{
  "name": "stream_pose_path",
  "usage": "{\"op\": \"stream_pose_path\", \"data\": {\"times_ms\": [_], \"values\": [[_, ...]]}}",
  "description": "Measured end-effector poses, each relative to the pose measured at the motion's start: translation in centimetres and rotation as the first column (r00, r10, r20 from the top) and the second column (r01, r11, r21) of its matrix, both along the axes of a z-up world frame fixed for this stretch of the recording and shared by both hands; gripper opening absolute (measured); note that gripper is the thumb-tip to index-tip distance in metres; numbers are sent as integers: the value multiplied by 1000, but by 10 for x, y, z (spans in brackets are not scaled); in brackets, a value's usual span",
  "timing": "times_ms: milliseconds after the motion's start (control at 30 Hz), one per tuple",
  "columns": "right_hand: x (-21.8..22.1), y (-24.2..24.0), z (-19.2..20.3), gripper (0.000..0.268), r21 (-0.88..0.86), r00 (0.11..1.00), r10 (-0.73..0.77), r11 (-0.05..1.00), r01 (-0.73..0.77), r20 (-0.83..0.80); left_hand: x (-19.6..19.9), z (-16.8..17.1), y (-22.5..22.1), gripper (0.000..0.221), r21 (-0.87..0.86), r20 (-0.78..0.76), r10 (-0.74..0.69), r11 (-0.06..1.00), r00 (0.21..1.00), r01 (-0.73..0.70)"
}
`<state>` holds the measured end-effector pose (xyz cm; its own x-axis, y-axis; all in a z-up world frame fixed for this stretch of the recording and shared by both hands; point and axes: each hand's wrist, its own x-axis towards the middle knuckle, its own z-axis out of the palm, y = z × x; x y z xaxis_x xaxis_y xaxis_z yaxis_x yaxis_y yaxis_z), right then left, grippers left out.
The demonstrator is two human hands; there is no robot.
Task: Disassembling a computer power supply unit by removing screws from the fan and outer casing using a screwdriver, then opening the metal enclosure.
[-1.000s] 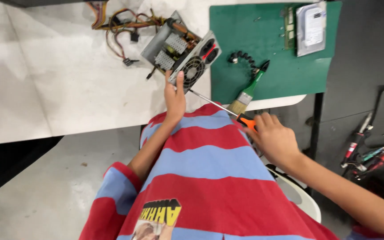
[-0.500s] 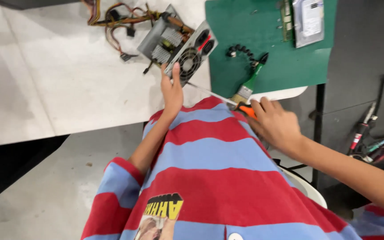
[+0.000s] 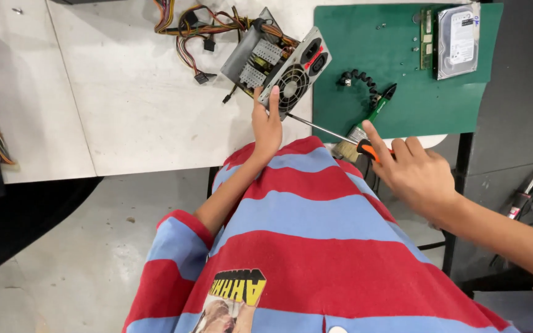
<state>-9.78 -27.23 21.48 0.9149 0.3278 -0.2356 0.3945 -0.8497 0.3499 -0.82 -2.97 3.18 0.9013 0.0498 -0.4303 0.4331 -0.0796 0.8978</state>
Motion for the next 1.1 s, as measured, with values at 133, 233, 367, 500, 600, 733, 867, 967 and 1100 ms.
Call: {"op": "stream_pose_path", "data": {"times_ms": [133, 233, 367, 500, 600, 733, 867, 967, 1100], "values": [[28, 23, 21, 64, 6, 946, -167, 985, 175, -278, 4, 13, -7, 75, 33, -82, 51, 998, 995, -48], [59, 21, 26, 61, 4, 235, -495, 425, 905, -837, 12, 23, -8, 89, 45, -153, 69, 997, 986, -63], [46, 2, 4, 30, -154, -169, -61, -203, 967, -984, 8, 16, -9, 87, 40, -135, 65, 997, 989, -60], [11, 4, 0, 75, -40, 563, -514, 760, 648, -647, 7, 4, -2, 51, 17, 33, 53, 998, 998, -54], [-12, -8, -18, 45, -209, 971, 226, 956, -206, 80, 5, 5, -4, 48, 40, 56, 60, 997, 997, -62], [20, 1, -10, 70, 159, 455, -473, 541, 826, -754, 2, -4, -4, 47, 120, 18, 56, 991, 998, -58], [17, 5, -15, 59, -79, -112, -129, -236, 969, -985, 3, -7, 0, 50, 127, -21, 63, 990, 998, -60], [-1, 24, -2, 78, 11, 537, -545, 695, 719, -644, -4, -28, 0, 57, 34, 21, 80, 996, 997, -81], [-15, 26, -4, 67, -91, 983, 9, 996, 8, 182, -5, -13, -3, 68, 30, 6, 101, 994, 995, -101]]}}
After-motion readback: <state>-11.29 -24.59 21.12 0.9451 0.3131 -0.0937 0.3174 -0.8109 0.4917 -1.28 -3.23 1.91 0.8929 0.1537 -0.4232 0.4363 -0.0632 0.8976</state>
